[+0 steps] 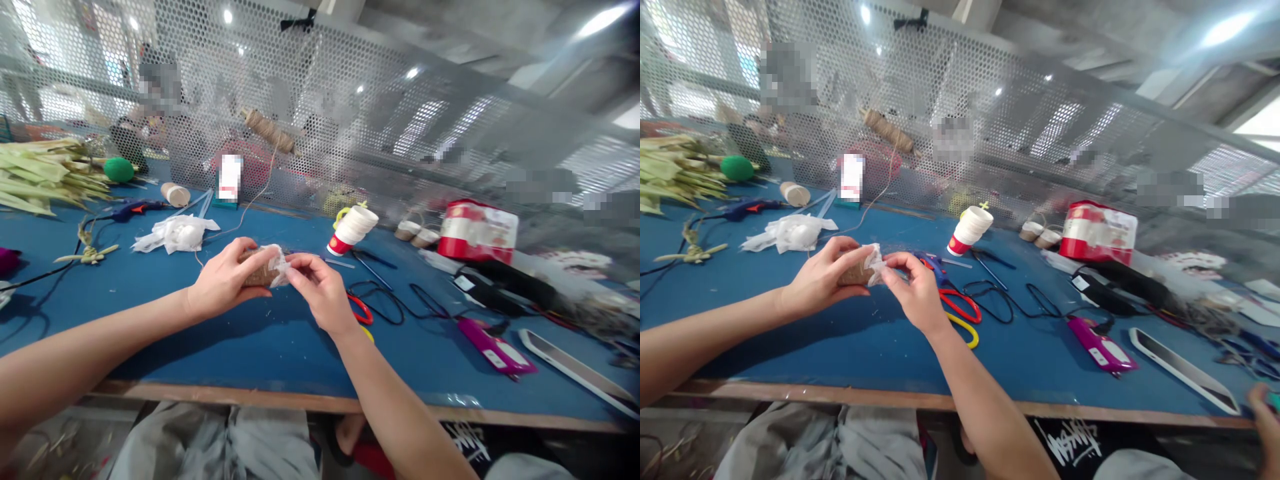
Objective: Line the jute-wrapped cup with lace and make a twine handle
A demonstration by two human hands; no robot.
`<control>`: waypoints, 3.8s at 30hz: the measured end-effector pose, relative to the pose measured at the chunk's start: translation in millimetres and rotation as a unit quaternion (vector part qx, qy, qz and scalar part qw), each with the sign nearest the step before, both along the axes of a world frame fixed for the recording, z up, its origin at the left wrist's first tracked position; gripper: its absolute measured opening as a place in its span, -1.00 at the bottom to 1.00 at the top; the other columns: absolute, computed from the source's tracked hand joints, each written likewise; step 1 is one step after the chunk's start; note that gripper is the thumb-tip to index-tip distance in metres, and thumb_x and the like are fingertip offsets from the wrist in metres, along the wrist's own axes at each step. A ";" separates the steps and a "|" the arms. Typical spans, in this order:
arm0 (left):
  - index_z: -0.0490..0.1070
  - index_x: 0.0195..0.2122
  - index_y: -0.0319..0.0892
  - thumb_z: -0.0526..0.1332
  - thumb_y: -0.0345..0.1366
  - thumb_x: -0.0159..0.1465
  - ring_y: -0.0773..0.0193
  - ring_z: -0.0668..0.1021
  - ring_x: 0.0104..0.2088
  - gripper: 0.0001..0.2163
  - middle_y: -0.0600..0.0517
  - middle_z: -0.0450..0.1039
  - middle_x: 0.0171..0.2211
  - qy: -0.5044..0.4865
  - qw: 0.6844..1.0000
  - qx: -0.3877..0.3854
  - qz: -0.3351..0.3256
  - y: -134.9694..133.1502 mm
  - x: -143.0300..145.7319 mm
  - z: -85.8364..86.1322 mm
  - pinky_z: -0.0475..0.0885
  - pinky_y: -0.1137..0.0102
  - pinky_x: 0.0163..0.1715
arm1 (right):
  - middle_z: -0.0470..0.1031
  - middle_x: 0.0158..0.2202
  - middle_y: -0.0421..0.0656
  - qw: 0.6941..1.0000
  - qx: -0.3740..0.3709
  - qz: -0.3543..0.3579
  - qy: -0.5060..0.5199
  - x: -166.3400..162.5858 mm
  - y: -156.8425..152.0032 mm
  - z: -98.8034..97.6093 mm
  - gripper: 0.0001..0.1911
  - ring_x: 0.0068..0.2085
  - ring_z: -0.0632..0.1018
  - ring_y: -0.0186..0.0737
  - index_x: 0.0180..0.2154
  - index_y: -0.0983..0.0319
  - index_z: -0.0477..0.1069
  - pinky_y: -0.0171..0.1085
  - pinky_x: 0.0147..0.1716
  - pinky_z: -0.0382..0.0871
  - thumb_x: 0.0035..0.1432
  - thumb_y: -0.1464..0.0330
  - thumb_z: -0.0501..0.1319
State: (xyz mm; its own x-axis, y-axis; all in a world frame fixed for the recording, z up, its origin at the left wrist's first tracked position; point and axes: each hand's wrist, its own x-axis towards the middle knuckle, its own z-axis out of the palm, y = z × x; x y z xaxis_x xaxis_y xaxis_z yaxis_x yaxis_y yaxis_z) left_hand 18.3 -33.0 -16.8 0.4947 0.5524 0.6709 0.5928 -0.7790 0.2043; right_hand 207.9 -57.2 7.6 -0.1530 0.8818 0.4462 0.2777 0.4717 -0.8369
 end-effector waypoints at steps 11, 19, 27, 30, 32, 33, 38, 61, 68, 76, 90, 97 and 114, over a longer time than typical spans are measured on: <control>0.15 0.12 -0.17 0.12 0.02 0.13 0.17 0.42 -0.16 -0.43 -0.11 0.25 -0.14 -0.084 0.982 -0.165 -0.039 4.7 1.2 1.4 0.36 0.26 -0.11 | 0.40 -0.14 -0.11 0.993 0.103 -0.002 -0.063 13.0 3.1 9.2 -0.83 -0.07 0.42 -0.17 -0.51 0.20 0.37 -0.11 -0.04 0.26 0.09 0.33 0.14; 0.21 0.10 -0.19 0.06 -0.04 0.19 0.17 0.42 -0.16 -0.50 -0.11 0.31 -0.15 -0.115 0.962 -0.244 -0.033 3.7 1.6 7.8 0.33 0.24 -0.10 | 0.51 -0.37 -0.07 0.968 -0.018 -0.200 -0.152 47.5 38.9 8.7 -0.75 -0.32 0.50 -0.17 -0.36 0.28 0.41 -0.20 -0.27 0.35 0.07 0.21 0.13; 0.18 0.10 -0.20 0.07 -0.05 0.19 0.16 0.41 -0.06 -0.50 -0.13 0.33 -0.02 -0.161 0.934 -0.309 -0.082 11.1 1.5 -0.4 0.29 0.23 -0.04 | 0.43 -0.64 -0.02 0.862 -0.207 -0.259 -0.385 79.8 86.5 -0.6 -0.77 -0.39 0.51 0.00 -0.75 0.25 0.25 -0.22 -0.42 0.29 -0.21 0.46 0.26; 0.17 0.09 -0.18 0.13 -0.06 0.15 0.15 0.42 -0.06 -0.48 -0.12 0.34 -0.02 -0.157 0.931 -0.314 -0.096 10.5 1.4 0.3 0.30 0.23 -0.04 | 0.35 -0.74 -0.10 0.871 -0.232 -0.244 -0.357 79.2 94.0 -12.8 -0.74 -0.49 0.49 -0.07 -0.77 0.24 0.20 -0.26 -0.51 0.28 -0.26 0.53 0.26; 0.18 0.08 -0.18 0.18 -0.07 0.11 0.15 0.41 -0.03 -0.46 -0.12 0.33 0.00 -0.150 0.932 -0.314 -0.102 9.5 1.4 2.4 0.29 0.24 -0.03 | 0.30 -0.78 -0.17 0.886 -0.242 -0.231 -0.321 77.2 93.6 -16.0 -0.77 -0.57 0.46 -0.17 -0.73 0.25 0.22 -0.30 -0.57 0.28 -0.23 0.53 0.24; 0.18 0.08 -0.18 0.19 -0.07 0.10 0.15 0.40 -0.03 -0.46 -0.13 0.32 0.01 -0.148 0.932 -0.314 -0.105 9.2 1.3 3.5 0.29 0.24 -0.02 | 0.29 -0.78 -0.20 0.896 -0.244 -0.223 -0.298 75.9 91.7 -15.2 -0.81 -0.61 0.43 -0.23 -0.70 0.25 0.24 -0.32 -0.61 0.28 -0.20 0.52 0.23; 0.19 0.07 -0.17 0.22 -0.10 0.08 0.16 0.39 0.00 -0.46 -0.13 0.30 0.03 -0.138 0.935 -0.307 -0.113 12.7 -1.3 5.8 0.27 0.25 0.00 | 0.39 -0.60 -0.22 0.947 -0.195 -0.193 -0.167 68.0 68.4 9.5 -0.92 -0.57 0.43 -0.37 -0.44 0.27 0.30 -0.39 -0.60 0.33 -0.09 0.48 0.17; 0.24 0.06 -0.21 0.24 -0.09 0.06 0.17 0.43 -0.11 -0.44 -0.12 0.37 -0.11 -0.065 0.968 -0.228 -0.078 26.9 -12.2 4.9 0.31 0.26 -0.08 | 0.36 -0.67 -0.21 0.978 -0.102 -0.031 -0.179 46.1 -1.7 26.0 -0.74 -0.72 0.28 -0.46 -0.55 0.29 0.33 -0.40 -0.72 0.20 0.01 0.22 0.21; 0.25 0.06 -0.20 0.23 -0.08 0.07 0.20 0.43 -0.16 -0.45 -0.10 0.36 -0.16 -0.055 0.971 -0.220 -0.078 25.7 -12.0 6.0 0.32 0.27 -0.12 | 0.34 -0.69 -0.23 0.977 -0.108 -0.037 -0.181 45.4 -1.8 25.9 -0.72 -0.73 0.28 -0.46 -0.58 0.27 0.31 -0.39 -0.72 0.18 0.01 0.22 0.21; 0.24 0.07 -0.21 0.23 -0.07 0.07 0.19 0.43 -0.17 -0.44 -0.10 0.34 -0.17 -0.058 0.971 -0.219 -0.073 25.0 -12.1 6.1 0.33 0.28 -0.13 | 0.35 -0.69 -0.22 0.975 -0.120 -0.032 -0.184 48.1 -2.1 24.8 -0.71 -0.73 0.26 -0.48 -0.58 0.28 0.30 -0.40 -0.72 0.17 0.01 0.21 0.22; 0.25 0.06 -0.19 0.24 -0.08 0.05 0.16 0.41 -0.03 -0.45 -0.11 0.37 -0.03 -0.080 0.958 -0.258 -0.097 22.1 -10.5 8.9 0.29 0.26 -0.02 | 0.39 -0.61 -0.21 0.986 -0.111 0.000 -0.126 43.9 0.2 22.8 -0.76 -0.73 0.26 -0.51 -0.50 0.28 0.31 -0.42 -0.75 0.16 0.00 0.23 0.22; 0.24 0.07 -0.22 0.24 -0.05 0.04 0.12 0.41 0.00 -0.41 -0.12 0.35 0.01 -0.104 0.947 -0.288 -0.095 21.9 -9.9 10.8 0.28 0.25 0.01 | 0.40 -0.62 -0.20 0.982 -0.117 0.003 -0.149 47.1 -3.6 26.6 -0.75 -0.72 0.27 -0.50 -0.52 0.29 0.32 -0.42 -0.73 0.17 0.01 0.24 0.21; 0.24 0.06 -0.27 0.27 -0.09 0.02 0.13 0.49 -0.13 -0.40 -0.14 0.41 -0.04 -0.191 0.879 -0.416 -0.137 17.9 -8.0 16.4 0.42 0.31 -0.19 | 0.35 -0.66 -0.23 0.979 -0.141 0.008 -0.145 45.7 -8.9 36.2 -0.78 -0.73 0.27 -0.49 -0.54 0.27 0.30 -0.41 -0.76 0.18 -0.04 0.26 0.23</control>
